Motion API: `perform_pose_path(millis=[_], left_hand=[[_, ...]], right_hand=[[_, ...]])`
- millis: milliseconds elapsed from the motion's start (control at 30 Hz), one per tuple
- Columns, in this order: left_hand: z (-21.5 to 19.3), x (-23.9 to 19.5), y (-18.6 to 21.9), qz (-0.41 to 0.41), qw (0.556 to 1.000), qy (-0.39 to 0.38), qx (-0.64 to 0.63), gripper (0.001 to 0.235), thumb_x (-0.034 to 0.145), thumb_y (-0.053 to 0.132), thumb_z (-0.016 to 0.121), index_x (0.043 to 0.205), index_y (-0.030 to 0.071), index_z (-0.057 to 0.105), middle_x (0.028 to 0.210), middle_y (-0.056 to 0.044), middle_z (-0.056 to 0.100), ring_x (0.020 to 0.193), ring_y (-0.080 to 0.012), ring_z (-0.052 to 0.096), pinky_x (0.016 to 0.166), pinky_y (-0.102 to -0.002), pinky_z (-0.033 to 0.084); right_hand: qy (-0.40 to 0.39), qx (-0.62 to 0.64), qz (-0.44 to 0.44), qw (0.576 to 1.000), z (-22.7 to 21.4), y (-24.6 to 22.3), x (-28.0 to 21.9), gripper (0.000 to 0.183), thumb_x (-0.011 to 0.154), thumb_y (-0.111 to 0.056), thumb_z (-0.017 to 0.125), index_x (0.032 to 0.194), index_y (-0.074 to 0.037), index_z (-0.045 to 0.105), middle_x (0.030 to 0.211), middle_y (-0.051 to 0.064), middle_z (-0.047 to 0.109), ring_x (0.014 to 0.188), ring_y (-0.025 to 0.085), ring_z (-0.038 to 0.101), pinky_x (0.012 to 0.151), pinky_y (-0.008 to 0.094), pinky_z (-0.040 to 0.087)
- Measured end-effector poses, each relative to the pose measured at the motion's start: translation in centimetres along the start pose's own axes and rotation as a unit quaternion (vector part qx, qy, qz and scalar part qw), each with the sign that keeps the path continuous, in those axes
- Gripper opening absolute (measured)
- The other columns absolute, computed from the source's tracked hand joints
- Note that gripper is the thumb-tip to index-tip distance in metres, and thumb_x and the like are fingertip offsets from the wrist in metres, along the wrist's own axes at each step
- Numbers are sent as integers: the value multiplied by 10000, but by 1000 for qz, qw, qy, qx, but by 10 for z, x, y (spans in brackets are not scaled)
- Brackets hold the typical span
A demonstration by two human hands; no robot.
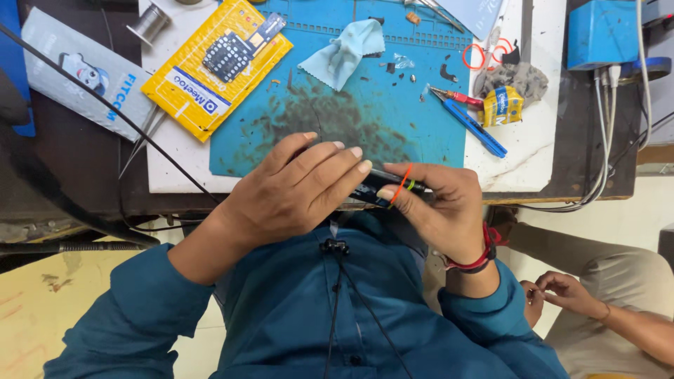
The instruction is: The person uses a soldering iron on a small circuit board, then handles a smartphone and applies multiple rubber bands around it to secure the screen assembly.
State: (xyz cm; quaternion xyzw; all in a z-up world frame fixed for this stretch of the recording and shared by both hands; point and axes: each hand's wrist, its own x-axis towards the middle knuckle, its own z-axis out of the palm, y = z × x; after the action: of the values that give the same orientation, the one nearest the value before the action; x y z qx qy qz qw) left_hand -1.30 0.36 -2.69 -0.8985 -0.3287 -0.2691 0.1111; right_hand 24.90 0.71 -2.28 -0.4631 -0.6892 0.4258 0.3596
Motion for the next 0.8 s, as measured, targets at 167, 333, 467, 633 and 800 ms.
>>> perform_pose_path(millis=[167,333,467,633,800], left_hand=[[-3,1,-2,-11,999,-10,-37,388,988,163,621,1352,30,651,1267,-77,638,1154,-231,605,1049,-458,467],[-16,7,-1,-64,982,-13,-180,591,819,243,776,1344,18,625,1216,-104,632,1119,-295,592,1026,-497,460],[-25,9,7,-135,941,-2,-311,776,680,253,891,1367,33,605,1238,-116,628,1134,-338,617,1010,-464,499],[-22,7,3,-210,904,39,-371,762,670,252,925,1322,25,603,1244,-133,640,1138,-317,653,980,-427,550],[-5,2,-30,-443,663,129,-589,628,793,75,871,1361,-14,618,1237,-66,657,1046,-146,665,881,-302,609]], right_hand=[[-102,-63,-8,993,-2,-28,11,472,773,-199,887,1176,-11,727,913,84,792,754,81,733,677,237,580],[-228,-135,73,962,-16,-45,22,654,587,-370,962,1127,-68,749,767,92,759,617,197,713,616,297,565],[-291,-84,-87,949,-14,-35,26,775,608,-412,941,1229,-52,647,1043,156,699,966,306,656,855,382,525],[-240,-124,-195,943,7,-15,18,301,964,-267,693,1211,-100,655,1152,144,732,1187,320,667,1140,510,421],[-95,221,-148,959,-7,-27,-6,238,1058,-241,596,1286,-175,602,1044,57,738,1224,294,688,1323,572,293]])
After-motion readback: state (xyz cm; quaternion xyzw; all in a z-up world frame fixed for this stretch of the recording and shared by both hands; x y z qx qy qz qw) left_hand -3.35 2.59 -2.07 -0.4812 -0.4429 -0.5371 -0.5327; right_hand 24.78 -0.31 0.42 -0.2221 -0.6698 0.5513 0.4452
